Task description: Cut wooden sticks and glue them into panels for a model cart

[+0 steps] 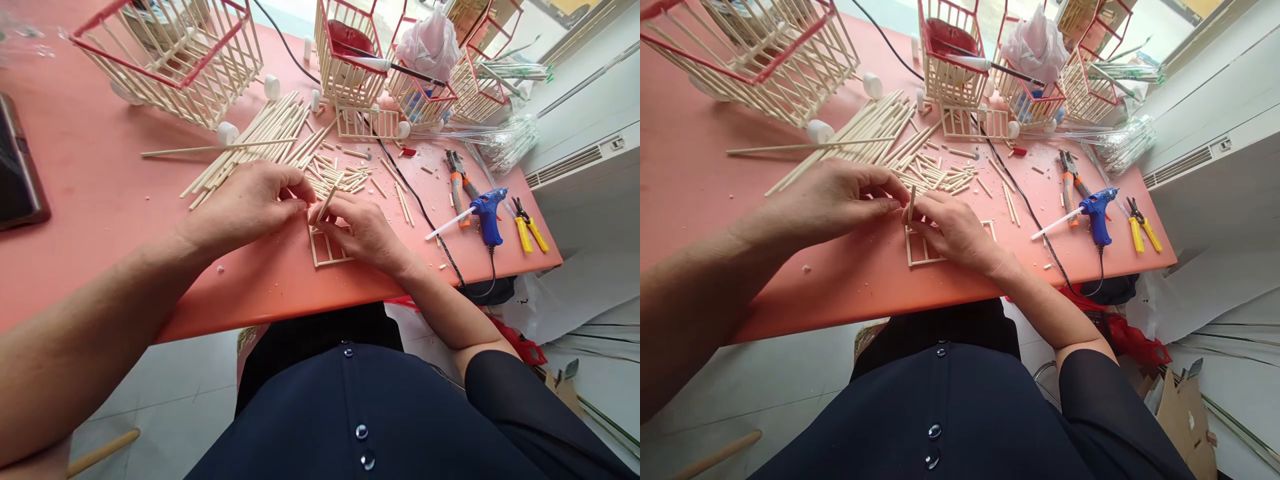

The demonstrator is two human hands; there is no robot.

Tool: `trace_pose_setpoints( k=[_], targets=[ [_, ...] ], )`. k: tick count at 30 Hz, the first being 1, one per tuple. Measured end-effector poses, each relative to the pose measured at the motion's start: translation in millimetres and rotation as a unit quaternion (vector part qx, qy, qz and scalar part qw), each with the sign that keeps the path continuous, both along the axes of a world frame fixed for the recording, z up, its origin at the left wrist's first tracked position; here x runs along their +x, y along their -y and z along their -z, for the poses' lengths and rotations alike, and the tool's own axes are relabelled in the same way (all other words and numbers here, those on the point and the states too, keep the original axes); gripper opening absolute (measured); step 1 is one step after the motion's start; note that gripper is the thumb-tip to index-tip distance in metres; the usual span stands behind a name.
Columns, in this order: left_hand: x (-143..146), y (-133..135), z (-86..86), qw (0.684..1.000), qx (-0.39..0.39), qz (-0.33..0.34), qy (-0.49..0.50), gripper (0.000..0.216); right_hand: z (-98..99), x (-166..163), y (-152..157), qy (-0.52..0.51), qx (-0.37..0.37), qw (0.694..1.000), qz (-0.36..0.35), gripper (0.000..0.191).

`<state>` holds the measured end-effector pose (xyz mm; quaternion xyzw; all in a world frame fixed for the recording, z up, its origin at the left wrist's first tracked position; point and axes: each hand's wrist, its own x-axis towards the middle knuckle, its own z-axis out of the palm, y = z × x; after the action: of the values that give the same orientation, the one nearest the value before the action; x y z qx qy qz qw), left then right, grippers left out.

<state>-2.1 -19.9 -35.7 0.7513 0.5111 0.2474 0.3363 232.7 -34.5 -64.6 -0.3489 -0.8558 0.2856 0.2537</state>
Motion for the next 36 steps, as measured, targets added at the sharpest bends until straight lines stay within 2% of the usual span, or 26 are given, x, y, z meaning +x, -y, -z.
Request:
trace_pose_setpoints(
  k=[6,12,18,21,25,29,32,34,36],
  targets=[
    [0,0,0.5,1.0,-0.006,-0.004,0.015,0.026,1.0,-2,0,0.015,0.006,1.0,-0.007,0.02],
    [3,4,-6.5,0.999,-0.003,-0.025,0.047,0.021,2.1,-3,0,0.009,0.009,1.0,-0.012,0.019],
    [5,10,-8.2,0.99,0.0,-0.019,0.137,0.023,-3.8,-2,2,-0.02,-0.005,1.0,0.012,0.015],
    [6,13,-8.1,0.983,-0.001,-0.007,0.181,0.022,-0.4,-2,1,-0.001,0.021,1.0,0.023,0.017],
    [9,16,-9.9,0.983,-0.004,0.015,0.182,0.006,7.0,-5,1,0.05,0.066,0.996,0.027,0.021],
    [10,18,-14.0,0.987,0.003,0.001,0.163,0.012,-2.6,5,8,0.071,0.116,0.991,0.022,0.027],
    [8,16,-14.0,0.979,-0.019,-0.011,0.2,0.014,-23.5,42,18,0.067,0.162,0.98,0.094,0.032],
    [6,15,-11.2,0.975,-0.039,-0.006,0.218,0.014,-36.6,84,25,0.089,0.181,0.961,0.191,0.035],
    [5,13,-6.7,0.972,-0.061,-0.004,0.227,0.014,-43.7,134,31,0.137,0.187,0.919,0.32,0.037]
  ],
)
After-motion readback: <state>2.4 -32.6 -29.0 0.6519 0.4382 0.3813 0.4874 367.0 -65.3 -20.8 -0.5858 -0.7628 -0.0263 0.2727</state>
